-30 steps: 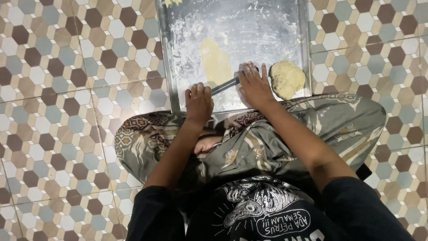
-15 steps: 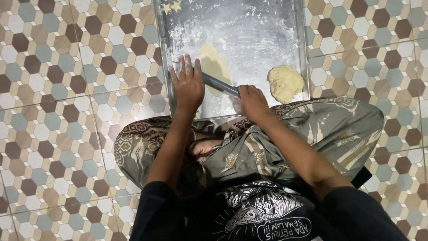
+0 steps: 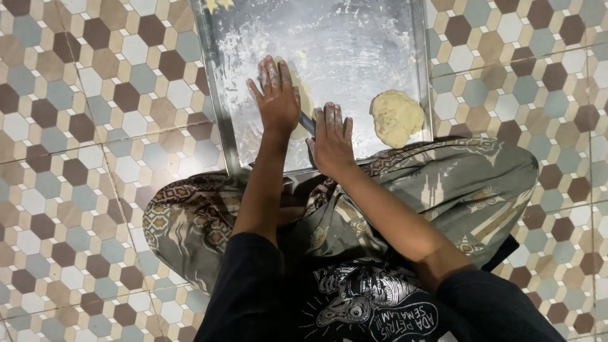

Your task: Cutting star-shaped cookies from dough on a floured tray while sitting on the floor.

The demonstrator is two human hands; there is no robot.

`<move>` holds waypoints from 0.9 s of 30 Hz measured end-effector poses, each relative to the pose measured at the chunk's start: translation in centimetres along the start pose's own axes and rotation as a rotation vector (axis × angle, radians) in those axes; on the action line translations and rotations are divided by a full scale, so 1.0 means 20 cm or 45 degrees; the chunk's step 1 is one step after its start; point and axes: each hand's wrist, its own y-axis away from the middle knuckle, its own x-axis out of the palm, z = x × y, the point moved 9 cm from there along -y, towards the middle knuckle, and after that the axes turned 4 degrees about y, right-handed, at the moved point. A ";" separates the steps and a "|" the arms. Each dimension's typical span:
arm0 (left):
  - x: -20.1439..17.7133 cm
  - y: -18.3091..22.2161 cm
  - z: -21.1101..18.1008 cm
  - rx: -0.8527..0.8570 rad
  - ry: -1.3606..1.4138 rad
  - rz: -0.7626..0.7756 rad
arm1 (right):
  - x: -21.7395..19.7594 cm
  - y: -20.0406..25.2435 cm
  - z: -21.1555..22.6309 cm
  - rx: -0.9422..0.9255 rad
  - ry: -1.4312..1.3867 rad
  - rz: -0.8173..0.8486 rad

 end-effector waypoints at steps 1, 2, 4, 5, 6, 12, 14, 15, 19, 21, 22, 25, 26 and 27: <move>-0.01 -0.01 -0.02 0.032 -0.043 -0.015 | 0.02 -0.01 -0.01 0.010 0.039 0.029; -0.03 -0.02 -0.05 0.063 -0.085 -0.030 | 0.03 -0.02 -0.02 0.020 0.077 0.058; -0.03 -0.04 -0.07 0.083 -0.082 -0.070 | 0.04 -0.03 -0.03 0.040 0.095 0.063; -0.04 -0.05 -0.10 0.105 -0.071 -0.118 | 0.05 -0.04 -0.04 0.061 0.123 0.062; -0.04 -0.07 -0.11 0.105 -0.070 -0.113 | 0.04 -0.05 -0.06 0.064 0.121 0.066; -0.02 -0.14 -0.20 0.147 -0.067 -0.041 | 0.03 -0.06 -0.11 0.094 0.140 0.057; -0.02 -0.15 -0.24 0.165 -0.079 -0.014 | 0.04 -0.06 -0.11 0.079 0.152 0.026; -0.01 -0.17 -0.26 0.167 -0.079 -0.005 | 0.04 -0.06 -0.12 0.084 0.147 0.032; 0.04 -0.21 -0.28 0.129 -0.097 0.007 | 0.03 -0.05 -0.12 0.079 0.137 -0.020; 0.05 -0.23 -0.29 0.126 -0.112 -0.001 | 0.01 -0.06 -0.13 0.068 0.125 -0.058; 0.06 -0.25 -0.30 0.118 -0.093 0.016 | 0.02 -0.07 -0.13 0.079 0.113 -0.017; 0.11 -0.27 -0.32 0.107 -0.092 0.036 | 0.03 -0.07 -0.16 0.094 0.098 0.042; 0.13 -0.28 -0.33 0.106 -0.113 0.030 | 0.02 -0.07 -0.16 0.093 0.095 0.050; 0.14 -0.29 -0.34 0.103 -0.111 0.028 | 0.03 -0.07 -0.16 0.091 0.098 0.051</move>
